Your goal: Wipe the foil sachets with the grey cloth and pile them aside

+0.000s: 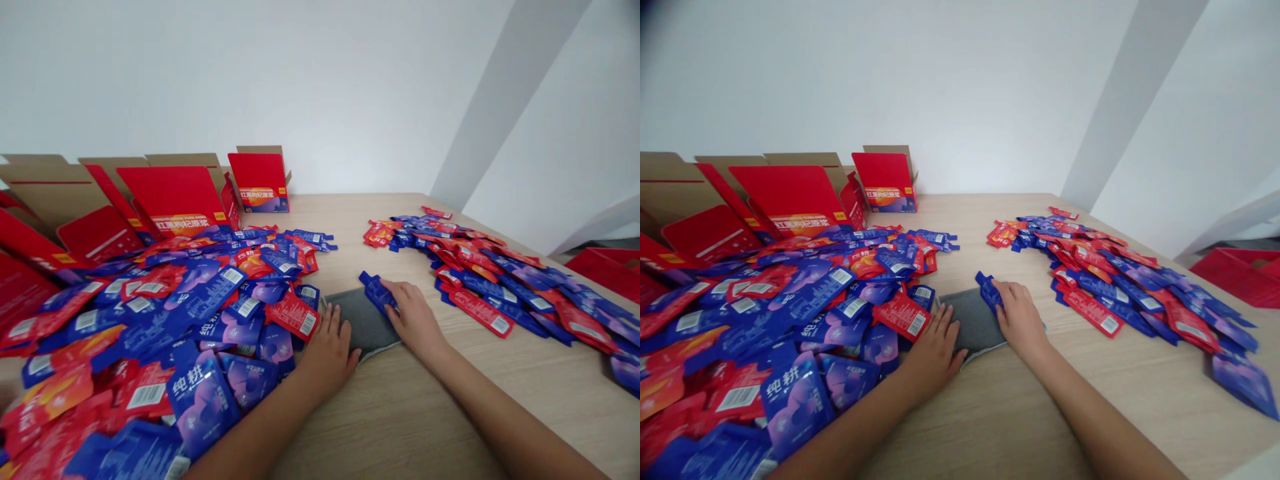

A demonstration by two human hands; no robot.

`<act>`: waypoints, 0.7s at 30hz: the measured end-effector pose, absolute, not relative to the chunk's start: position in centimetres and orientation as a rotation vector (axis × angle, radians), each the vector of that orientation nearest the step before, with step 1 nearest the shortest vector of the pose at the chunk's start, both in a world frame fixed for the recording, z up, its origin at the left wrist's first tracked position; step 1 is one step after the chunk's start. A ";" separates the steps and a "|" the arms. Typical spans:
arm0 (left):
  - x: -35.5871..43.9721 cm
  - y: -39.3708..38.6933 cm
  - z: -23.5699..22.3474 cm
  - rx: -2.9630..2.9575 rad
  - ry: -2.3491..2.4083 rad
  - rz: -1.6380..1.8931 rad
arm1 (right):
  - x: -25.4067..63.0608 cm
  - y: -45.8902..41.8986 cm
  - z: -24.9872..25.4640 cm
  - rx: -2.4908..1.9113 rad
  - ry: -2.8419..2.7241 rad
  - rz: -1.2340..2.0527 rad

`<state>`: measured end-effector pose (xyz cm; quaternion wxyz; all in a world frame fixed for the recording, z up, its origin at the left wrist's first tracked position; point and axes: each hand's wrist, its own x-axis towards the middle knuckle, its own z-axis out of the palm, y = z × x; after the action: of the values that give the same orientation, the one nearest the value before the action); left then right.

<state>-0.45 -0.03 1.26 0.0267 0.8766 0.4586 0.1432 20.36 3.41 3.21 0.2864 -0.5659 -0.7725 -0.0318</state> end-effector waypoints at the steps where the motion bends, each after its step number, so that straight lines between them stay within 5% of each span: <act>1: -0.5 0.0 1.3 2.708 1.412 0.446 | 20.0 3.1 3.8 -1.478 -2.075 -0.102; 21: -0.2 0.2 0.5 2.710 1.420 0.505 | 18.4 5.2 0.9 -1.623 -2.406 -0.272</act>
<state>-0.24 0.16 0.46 0.0205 0.8737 0.4580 0.1629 18.37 5.18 0.94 0.1129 -0.5531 -0.8202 -0.0929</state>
